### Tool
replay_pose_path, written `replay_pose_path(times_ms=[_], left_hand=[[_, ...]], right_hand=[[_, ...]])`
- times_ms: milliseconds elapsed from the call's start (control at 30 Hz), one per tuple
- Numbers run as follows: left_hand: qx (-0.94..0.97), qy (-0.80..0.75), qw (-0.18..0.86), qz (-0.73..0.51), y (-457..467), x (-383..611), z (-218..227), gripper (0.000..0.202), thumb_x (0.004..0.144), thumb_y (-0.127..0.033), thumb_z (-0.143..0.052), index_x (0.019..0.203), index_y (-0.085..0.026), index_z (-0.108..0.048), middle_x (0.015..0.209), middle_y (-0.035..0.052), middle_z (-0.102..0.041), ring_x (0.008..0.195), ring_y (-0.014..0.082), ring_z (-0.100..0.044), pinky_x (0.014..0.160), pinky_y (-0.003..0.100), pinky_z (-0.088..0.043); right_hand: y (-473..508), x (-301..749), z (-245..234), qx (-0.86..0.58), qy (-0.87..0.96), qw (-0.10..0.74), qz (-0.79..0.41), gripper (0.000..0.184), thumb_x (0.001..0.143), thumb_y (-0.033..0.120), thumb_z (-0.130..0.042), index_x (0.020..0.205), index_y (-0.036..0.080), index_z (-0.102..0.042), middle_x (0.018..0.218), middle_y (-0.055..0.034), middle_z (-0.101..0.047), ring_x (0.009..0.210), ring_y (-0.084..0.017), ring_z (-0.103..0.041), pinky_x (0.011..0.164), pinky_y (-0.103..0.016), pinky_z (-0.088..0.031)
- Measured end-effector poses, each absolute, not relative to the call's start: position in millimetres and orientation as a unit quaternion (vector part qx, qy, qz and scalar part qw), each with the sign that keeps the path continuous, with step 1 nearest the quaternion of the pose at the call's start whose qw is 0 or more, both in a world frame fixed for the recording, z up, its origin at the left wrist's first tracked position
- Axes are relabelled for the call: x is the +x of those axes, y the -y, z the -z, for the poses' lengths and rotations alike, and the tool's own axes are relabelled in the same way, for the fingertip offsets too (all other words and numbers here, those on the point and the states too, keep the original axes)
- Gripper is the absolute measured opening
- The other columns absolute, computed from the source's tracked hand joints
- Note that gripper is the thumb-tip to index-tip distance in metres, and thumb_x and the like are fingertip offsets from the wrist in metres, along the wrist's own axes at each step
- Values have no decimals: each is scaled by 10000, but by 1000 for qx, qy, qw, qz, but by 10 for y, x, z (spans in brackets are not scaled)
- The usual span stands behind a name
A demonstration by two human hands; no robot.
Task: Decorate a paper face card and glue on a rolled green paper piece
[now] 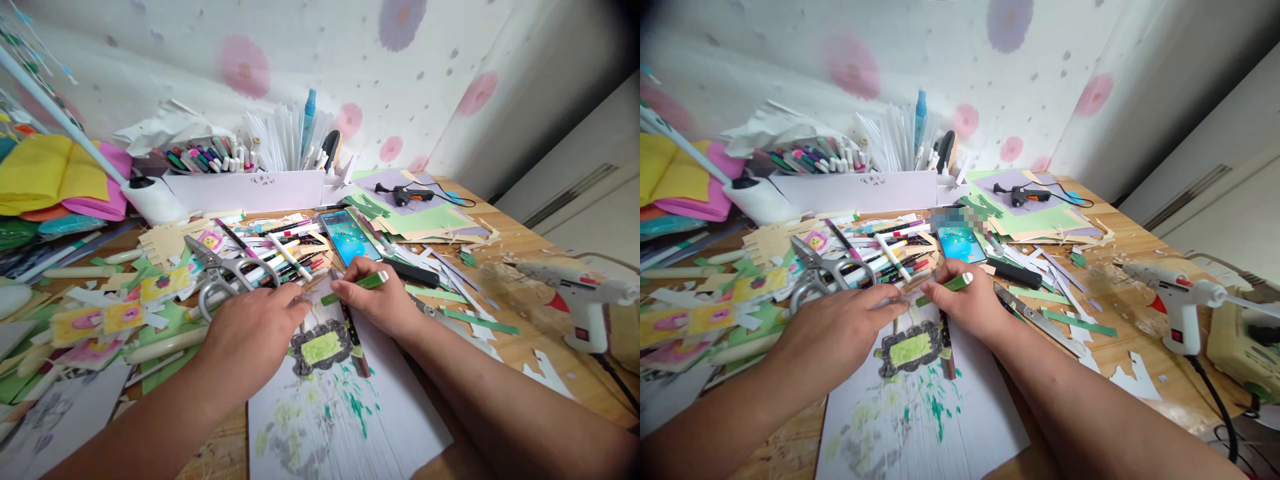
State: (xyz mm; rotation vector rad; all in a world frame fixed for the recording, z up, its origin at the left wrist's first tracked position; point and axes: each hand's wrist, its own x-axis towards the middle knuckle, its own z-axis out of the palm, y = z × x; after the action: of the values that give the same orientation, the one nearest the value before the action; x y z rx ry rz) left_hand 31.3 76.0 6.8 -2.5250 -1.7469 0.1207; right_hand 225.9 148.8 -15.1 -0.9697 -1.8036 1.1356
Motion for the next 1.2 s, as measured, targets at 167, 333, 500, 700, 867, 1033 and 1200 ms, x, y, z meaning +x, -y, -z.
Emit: replay_pose_path(times_ms=[167, 333, 500, 700, 867, 1033, 1200], left_hand=[[-819, 572, 23, -39, -770, 310, -82, 495, 791, -64, -406, 1121, -313, -679, 1107, 37, -654, 774, 244, -604, 554, 316, -308], [-818, 573, 8, -58, -762, 327, -146, 450, 826, -86, -387, 1089, -309, -676, 1032, 28, -651, 764, 233, -602, 549, 304, -325], [-819, 570, 9, -64, -768, 342, -166, 454, 825, -78, -380, 1096, -307, -663, 1051, 25, -645, 778, 232, -604, 557, 303, -344], [-824, 564, 12, -60, -762, 326, -141, 436, 829, -80, -380, 1080, -293, -665, 1065, 31, -644, 786, 238, -606, 573, 316, -365], [-824, 564, 19, -59, -768, 327, -119, 437, 824, -76, -380, 1070, -295, -667, 1034, 31, -646, 789, 242, -607, 572, 317, -370], [-828, 557, 24, -61, -766, 310, -108, 455, 827, -83, -375, 1091, -315, -665, 1040, 21, -649, 784, 258, -610, 567, 338, -385], [-826, 559, 30, -64, -769, 308, -101, 473, 825, -79, -379, 1117, -321, -662, 1081, 17, -650, 804, 264, -616, 572, 345, -398]], right_hand=[[-1485, 2248, 155, -387, 723, 366, -441, 264, 724, 291, -646, 553, 201, -466, 497, 45, -455, 491, -97, -388, 463, -222, -315], [-1476, 2241, 147, -386, 718, 371, -445, 249, 716, 308, -660, 582, 200, -480, 521, 43, -469, 506, -102, -403, 477, -227, -327], [-1464, 2246, 151, -389, 716, 368, -448, 271, 741, 323, -645, 571, 204, -471, 519, 39, -478, 503, -105, -409, 482, -233, -323], [-1453, 2249, 149, -380, 726, 358, -447, 261, 736, 307, -637, 562, 202, -474, 522, 37, -467, 508, -107, -403, 484, -238, -317], [-1446, 2253, 149, -377, 730, 351, -449, 247, 733, 303, -640, 574, 199, -483, 522, 42, -464, 506, -105, -401, 481, -236, -318], [-1452, 2259, 139, -386, 734, 354, -433, 245, 726, 301, -638, 565, 201, -482, 518, 43, -456, 505, -104, -394, 478, -234, -311], [-1457, 2271, 116, -390, 730, 343, -445, 255, 722, 316, -638, 556, 198, -484, 509, 45, -446, 503, -103, -386, 474, -233, -309]])
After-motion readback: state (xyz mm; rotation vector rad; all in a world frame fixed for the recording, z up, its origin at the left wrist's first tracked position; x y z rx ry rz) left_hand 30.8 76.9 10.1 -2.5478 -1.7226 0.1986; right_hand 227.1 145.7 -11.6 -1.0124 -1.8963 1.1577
